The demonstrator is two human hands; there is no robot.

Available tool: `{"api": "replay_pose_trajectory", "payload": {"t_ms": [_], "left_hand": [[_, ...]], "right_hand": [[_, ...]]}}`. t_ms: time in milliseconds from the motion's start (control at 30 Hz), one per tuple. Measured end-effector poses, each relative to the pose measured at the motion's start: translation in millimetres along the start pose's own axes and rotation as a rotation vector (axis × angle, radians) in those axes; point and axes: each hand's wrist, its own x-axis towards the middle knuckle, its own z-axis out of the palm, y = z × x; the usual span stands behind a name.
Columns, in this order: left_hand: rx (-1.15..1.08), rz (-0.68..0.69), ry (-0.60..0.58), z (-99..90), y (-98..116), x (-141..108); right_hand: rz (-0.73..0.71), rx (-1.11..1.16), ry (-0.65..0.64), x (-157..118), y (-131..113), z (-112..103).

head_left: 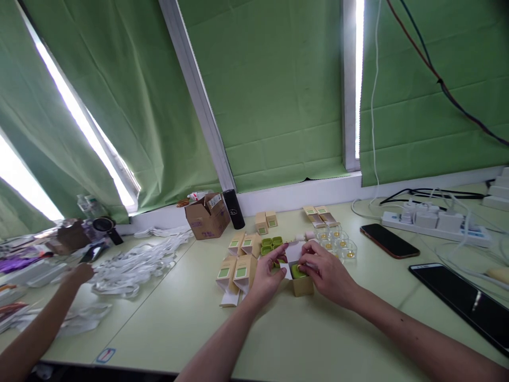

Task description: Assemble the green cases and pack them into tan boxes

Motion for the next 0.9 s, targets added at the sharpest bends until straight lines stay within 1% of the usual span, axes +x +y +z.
{"api": "replay_pose_trajectory", "payload": {"t_ms": [233,400,533,733,833,900], "left_hand": [[-0.010,-0.003,0.002,0.7,-0.8,-1.0],[0.002,-0.005,-0.007,0.6,0.7,-1.0],[-0.006,0.000,-0.011,1.0,1.7,-1.3],[-0.023,0.006,-0.018,1.0,0.9,-1.0],[-0.038,0.006,-0.018,0.1,-1.0,-0.2],[-0.060,0.002,-0.015,-0.6,-2.4,0.5]], "right_hand": [[0.093,0.118,-0.027,3.5,1.8,3.4],[0.132,0.125,-0.069,5.0,3.3,3.7],[0.132,0.108,-0.093,6.0,3.1,2.1],[0.106,0.094,-0.081,5.9,4.0,1.4],[0.080,0.119,-0.055,4.4,5.2,2.3],[0.071,0.159,-0.008,3.3,5.9,3.0]]}}
